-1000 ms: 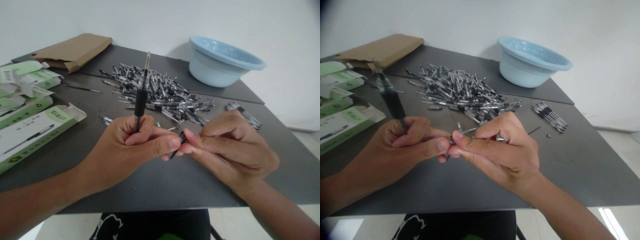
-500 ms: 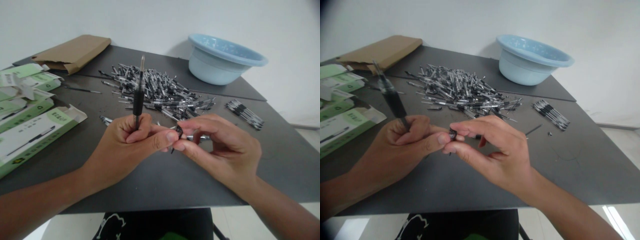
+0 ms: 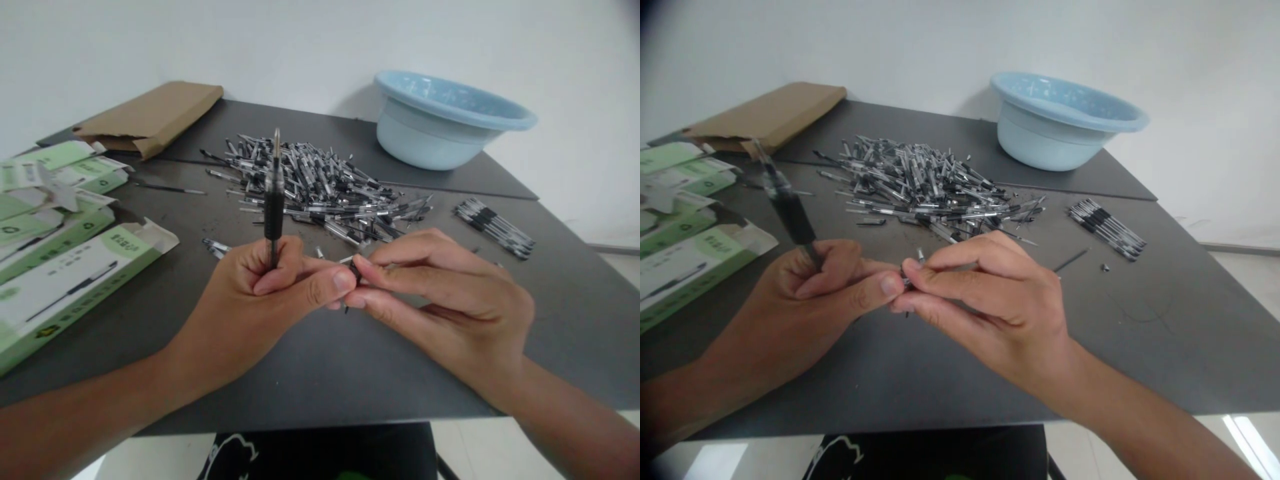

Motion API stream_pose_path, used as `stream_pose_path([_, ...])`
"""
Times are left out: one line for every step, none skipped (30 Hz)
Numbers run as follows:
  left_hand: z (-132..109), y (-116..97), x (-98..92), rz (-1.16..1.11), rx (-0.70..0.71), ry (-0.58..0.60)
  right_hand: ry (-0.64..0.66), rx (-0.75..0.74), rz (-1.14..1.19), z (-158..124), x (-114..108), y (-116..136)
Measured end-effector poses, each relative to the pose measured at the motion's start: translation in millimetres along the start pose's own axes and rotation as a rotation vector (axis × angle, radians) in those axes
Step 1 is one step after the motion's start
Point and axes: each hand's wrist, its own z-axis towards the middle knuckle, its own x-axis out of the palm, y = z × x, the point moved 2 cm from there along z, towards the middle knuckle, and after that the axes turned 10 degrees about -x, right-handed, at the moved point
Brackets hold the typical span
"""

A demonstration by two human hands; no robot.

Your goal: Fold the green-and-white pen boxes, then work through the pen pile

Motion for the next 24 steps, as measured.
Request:
stream_pose_path([0.7,0.1,-0.3,-0.005,-0.004,0.001,0.01,0.001,-0.005,0.6,-0.3,-0.3])
stream_pose_path([1.4,0.1,-0.7,-0.009,-0.005,0.002,0.022,0.004,-0.008,1.1,-0.5,-0.6])
stream_pose_path([2.2,0.2,-1.1,-0.012,-0.004,0.003,0.032,0.005,-0.008,1.6,-0.6,-1.1])
stream_pose_path([3.0,0.5,-1.6,-0.015,-0.005,0.002,0.039,0.008,-0.006,1.8,-0.3,-1.7])
stream_pose_path([3.8,0.9,-2.0,-0.016,-0.007,0.002,0.044,0.015,-0.004,1.8,0.3,-2.5])
stream_pose_path([4.5,1.5,-2.3,-0.018,-0.01,0.002,0.044,0.019,-0.002,1.4,1.3,-3.4])
stream_pose_path([5.2,2.4,-2.6,-0.02,-0.017,0.004,0.039,0.025,0.004,0.7,2.6,-4.3])
stream_pose_path([5.8,3.6,-2.9,-0.023,-0.024,0.007,0.029,0.031,0.013,-0.3,4.1,-5.2])
stream_pose_path([6.3,4.9,-3.1,-0.028,-0.032,0.01,0.019,0.041,0.024,-1.3,5.6,-6.0])
stream_pose_path([6.6,6.3,-3.2,-0.035,-0.038,0.014,0.015,0.049,0.034,-2.2,7.2,-6.6])
stream_pose_path([6.7,7.5,-3.3,-0.042,-0.041,0.015,0.014,0.054,0.036,-2.9,8.5,-6.8])
stream_pose_path([6.7,8.6,-3.4,-0.049,-0.041,0.011,0.017,0.059,0.027,-3.3,9.4,-6.6])
stream_pose_path([6.5,9.4,-3.3,-0.054,-0.035,0.004,0.024,0.058,0.005,-3.3,9.8,-5.9])
stream_pose_path([6.2,9.8,-3.3,-0.055,-0.028,-0.008,0.033,0.049,-0.025,-3.0,9.8,-4.9])
stream_pose_path([5.7,10.0,-3.2,-0.049,-0.021,-0.025,0.044,0.035,-0.058,-2.4,9.3,-3.6])
stream_pose_path([5.2,10.0,-3.1,-0.038,-0.015,-0.047,0.055,0.019,-0.091,-1.8,8.6,-2.3])
stream_pose_path([4.6,9.8,-3.0,-0.024,-0.01,-0.07,0.066,0.005,-0.119,-1.3,7.7,-1.0])
stream_pose_path([4.0,9.7,-2.9,-0.012,-0.008,-0.092,0.078,-0.009,-0.144,-0.9,6.8,0.0])
stream_pose_path([3.4,9.4,-3.0,-0.004,-0.006,-0.113,0.091,-0.023,-0.166,-0.7,5.9,0.8])
stream_pose_path([3.0,9.2,-3.1,0.001,-0.004,-0.129,0.107,-0.034,-0.183,-0.6,5.2,1.3])
stream_pose_path([2.6,8.9,-3.2,0.005,0.0,-0.14,0.122,-0.047,-0.198,-0.7,4.7,1.6])
stream_pose_path([2.4,8.5,-3.3,0.013,0.002,-0.147,0.138,-0.063,-0.21,-1.0,4.2,1.8])
stream_pose_path([2.3,8.0,-3.4,0.026,0.004,-0.153,0.157,-0.079,-0.221,-1.3,3.9,1.8])
stream_pose_path([2.2,7.5,-3.4,0.045,0.006,-0.158,0.176,-0.095,-0.233,-1.7,3.7,1.7])
